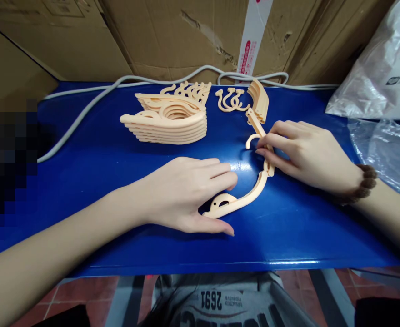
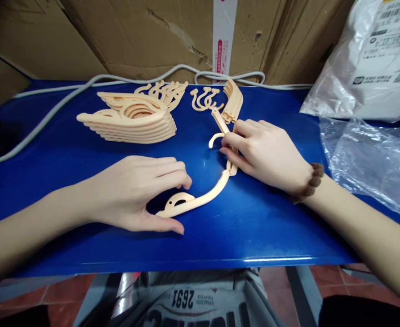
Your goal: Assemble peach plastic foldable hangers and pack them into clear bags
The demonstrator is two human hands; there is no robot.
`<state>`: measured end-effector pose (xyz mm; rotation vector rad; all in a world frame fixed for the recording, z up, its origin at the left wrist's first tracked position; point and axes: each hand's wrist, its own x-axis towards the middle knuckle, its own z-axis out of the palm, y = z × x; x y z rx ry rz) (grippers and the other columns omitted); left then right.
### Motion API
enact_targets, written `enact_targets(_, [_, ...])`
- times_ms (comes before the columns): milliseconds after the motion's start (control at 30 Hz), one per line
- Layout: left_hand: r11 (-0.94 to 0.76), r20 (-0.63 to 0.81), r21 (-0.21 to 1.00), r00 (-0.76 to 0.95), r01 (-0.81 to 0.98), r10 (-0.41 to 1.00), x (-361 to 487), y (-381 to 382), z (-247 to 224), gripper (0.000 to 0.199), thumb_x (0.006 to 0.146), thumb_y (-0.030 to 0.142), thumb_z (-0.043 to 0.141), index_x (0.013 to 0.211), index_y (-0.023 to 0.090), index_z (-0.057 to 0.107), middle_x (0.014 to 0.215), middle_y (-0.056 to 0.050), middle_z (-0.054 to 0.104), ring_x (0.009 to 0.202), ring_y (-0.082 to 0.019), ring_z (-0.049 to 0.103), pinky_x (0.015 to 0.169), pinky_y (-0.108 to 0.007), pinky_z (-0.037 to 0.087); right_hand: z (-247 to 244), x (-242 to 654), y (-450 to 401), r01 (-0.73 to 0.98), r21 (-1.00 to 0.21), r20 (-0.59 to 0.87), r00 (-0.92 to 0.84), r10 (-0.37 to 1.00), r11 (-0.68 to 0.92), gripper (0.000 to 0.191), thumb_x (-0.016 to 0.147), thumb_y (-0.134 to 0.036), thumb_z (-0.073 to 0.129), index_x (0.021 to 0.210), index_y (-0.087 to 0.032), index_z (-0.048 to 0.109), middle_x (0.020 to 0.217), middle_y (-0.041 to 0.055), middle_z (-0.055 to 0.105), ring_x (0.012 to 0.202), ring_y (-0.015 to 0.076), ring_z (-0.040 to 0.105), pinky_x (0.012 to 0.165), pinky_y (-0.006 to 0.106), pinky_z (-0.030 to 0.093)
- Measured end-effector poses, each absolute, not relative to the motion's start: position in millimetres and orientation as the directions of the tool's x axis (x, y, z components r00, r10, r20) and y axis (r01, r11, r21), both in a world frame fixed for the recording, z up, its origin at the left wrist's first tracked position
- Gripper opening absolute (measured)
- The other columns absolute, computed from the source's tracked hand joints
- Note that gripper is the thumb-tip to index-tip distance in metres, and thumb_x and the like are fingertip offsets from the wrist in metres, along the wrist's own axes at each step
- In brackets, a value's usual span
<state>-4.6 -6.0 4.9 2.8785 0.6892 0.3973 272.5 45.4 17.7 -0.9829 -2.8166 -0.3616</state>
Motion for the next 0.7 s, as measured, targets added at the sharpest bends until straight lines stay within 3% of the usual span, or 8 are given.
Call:
enact_targets(267, [-0.869,0.205,0.214,0.849,0.446,0.486,-7,-3,5,0.019,0.098,0.037,0.062,0.095,0.019,0.058,0.088,0.0,0.061,0.076,-0.017,0.053,0.062,-0.032,0.036,18,272,45,0.612,0.174,0.203,-0.789,0.58,0.771,0.031,0.105,-0.035,0.042,0.105,-0.018,0.068,0.093,0.0105,0.069,0.082,0.0247,0.06,0.074,0.037,0.041])
enact_targets(700, [-0.864,0.38,0.077,0.787,0.498,0.487,-5,4,-1,0.021,0.105,0.026,0.054,0.115,0.012,0.065,0.112,-0.009,0.073,0.104,-0.023,0.066,0.088,-0.033,0.051,18,267,37,0.517,0.183,0.154,-0.855,0.495,0.836,0.04,0.108,-0.034,0.035,0.098,-0.016,0.07,0.087,0.0086,0.063,0.071,0.0207,0.051,0.069,0.034,0.038])
